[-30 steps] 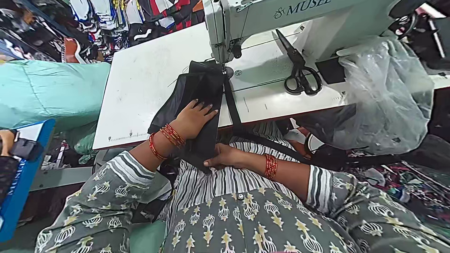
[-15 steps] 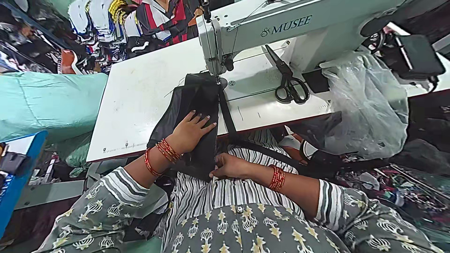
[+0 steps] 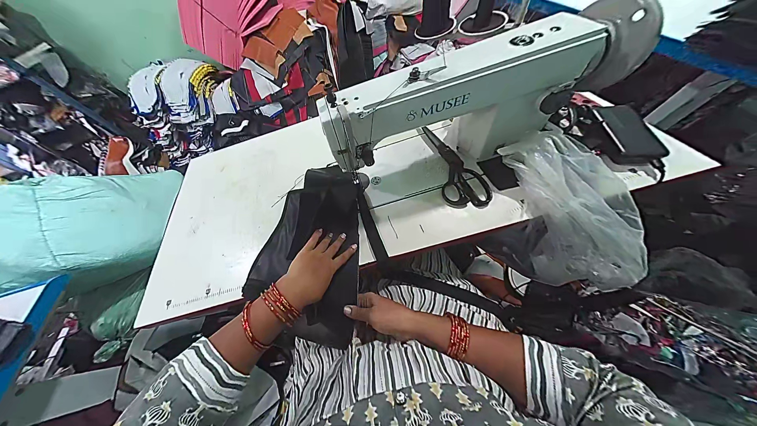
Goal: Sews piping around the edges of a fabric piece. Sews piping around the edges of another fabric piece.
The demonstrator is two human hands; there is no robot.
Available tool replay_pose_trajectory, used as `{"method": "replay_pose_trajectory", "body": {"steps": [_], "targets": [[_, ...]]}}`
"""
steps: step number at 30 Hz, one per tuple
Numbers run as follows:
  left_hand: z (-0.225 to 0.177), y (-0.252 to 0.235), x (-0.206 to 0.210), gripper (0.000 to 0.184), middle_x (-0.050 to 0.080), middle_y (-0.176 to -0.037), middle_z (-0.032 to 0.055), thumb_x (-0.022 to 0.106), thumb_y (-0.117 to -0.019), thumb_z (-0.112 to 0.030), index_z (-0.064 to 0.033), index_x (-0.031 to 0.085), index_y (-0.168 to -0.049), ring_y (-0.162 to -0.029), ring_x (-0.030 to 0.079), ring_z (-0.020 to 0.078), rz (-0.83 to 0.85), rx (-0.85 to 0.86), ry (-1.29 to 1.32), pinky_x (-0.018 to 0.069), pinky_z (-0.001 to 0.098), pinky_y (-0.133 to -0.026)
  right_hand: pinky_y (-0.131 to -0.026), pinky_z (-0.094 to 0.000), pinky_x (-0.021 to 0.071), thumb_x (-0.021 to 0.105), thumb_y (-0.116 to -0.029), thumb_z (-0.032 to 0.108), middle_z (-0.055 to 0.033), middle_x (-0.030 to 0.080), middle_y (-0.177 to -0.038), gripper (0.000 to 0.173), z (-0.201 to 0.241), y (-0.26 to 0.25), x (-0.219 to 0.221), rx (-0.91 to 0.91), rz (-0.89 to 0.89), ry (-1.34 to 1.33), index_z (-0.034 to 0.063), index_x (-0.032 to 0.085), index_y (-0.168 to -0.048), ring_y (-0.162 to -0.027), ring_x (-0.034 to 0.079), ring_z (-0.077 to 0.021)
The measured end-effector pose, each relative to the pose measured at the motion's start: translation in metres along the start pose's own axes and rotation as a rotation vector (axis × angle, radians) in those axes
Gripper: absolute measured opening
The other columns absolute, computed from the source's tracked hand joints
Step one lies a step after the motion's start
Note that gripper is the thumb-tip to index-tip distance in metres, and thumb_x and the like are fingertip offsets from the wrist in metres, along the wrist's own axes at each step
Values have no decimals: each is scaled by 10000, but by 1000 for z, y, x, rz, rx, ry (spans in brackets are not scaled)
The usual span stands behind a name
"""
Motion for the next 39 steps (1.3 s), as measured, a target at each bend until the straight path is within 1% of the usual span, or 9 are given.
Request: {"method": "replay_pose_trajectory", "body": {"steps": [4,6,8,11,16,20,28,34,39], "targets": [[0,-5,-21,929,292,-1669,189,668,-846,93,-66,210,-1638,-1542,287,365,21,-71,144,68,597,-1255,-665,-231,524,481,-1098,200,25,621,-783,194,5,2,-4,-77,5,109,38,583,-1064,-658,602,-34],[-8,-18,-39,834,438,-1553,260,644,-886,57,29,226,-1607,-1437,434,414,-19,-160,228,267,571,-1208,-645,-241,492,491,-1095,212,10,590,-772,221,11,9,-6,-82,-9,222,27,585,-1020,-645,567,-42],[-16,-38,-51,771,372,-1546,307,621,-916,50,90,229,-1578,-1433,389,471,-58,-232,328,397,552,-1143,-613,-258,451,498,-1094,244,-7,545,-758,258,17,19,-10,-50,-19,335,19,581,-999,-624,517,-61],[-23,-60,-66,688,301,-1579,303,546,-979,44,131,196,-1565,-1431,407,451,-98,-333,395,455,485,-1116,-618,-309,418,482,-1100,287,-45,509,-774,311,27,40,-20,21,-31,500,7,585,-1014,-643,479,-114],[-12,-57,-60,598,180,-1700,180,418,-1073,-85,24,191,-1616,-1512,303,380,-171,-313,320,319,515,-1181,-621,-281,506,462,-1109,272,-65,622,-826,321,23,66,-47,78,-7,476,-14,608,-1104,-645,586,-88],[-8,-59,-42,574,141,-1717,165,303,-1115,-174,-7,128,-1635,-1564,216,344,-186,-307,298,218,505,-1235,-654,-277,497,483,-1102,254,-46,594,-790,304,12,60,-53,66,16,426,-18,593,-1022,-657,570,-77],[0,-67,-64,580,278,-1663,184,399,-1052,-158,21,289,-1593,-1532,266,385,-118,-375,411,300,533,-1207,-656,-403,422,461,-1109,283,-102,481,-747,372,40,67,-38,-22,-14,671,-32,553,-932,-667,486,-207],[1,-68,-60,714,265,-1665,211,308,-1100,-494,26,293,-1588,-1545,243,394,-118,-362,390,264,552,-1220,-648,-413,396,458,-1108,270,-97,441,-737,371,50,71,-34,-31,-30,695,-18,531,-886,-665,454,-218],[-6,-70,-62,842,233,-1658,254,515,-1015,-480,92,251,-1574,-1532,253,414,-69,-401,372,309,521,-1207,-684,-466,425,429,-1115,283,-136,486,-763,392,57,73,-26,-27,-44,750,-34,554,-921,-709,509,-271]]}}
Point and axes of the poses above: each hand's wrist, its own y-axis away from the middle knuckle, its own x-axis out of the palm, z = x × y, the point moved 8 cm from there along -y, towards the middle knuckle
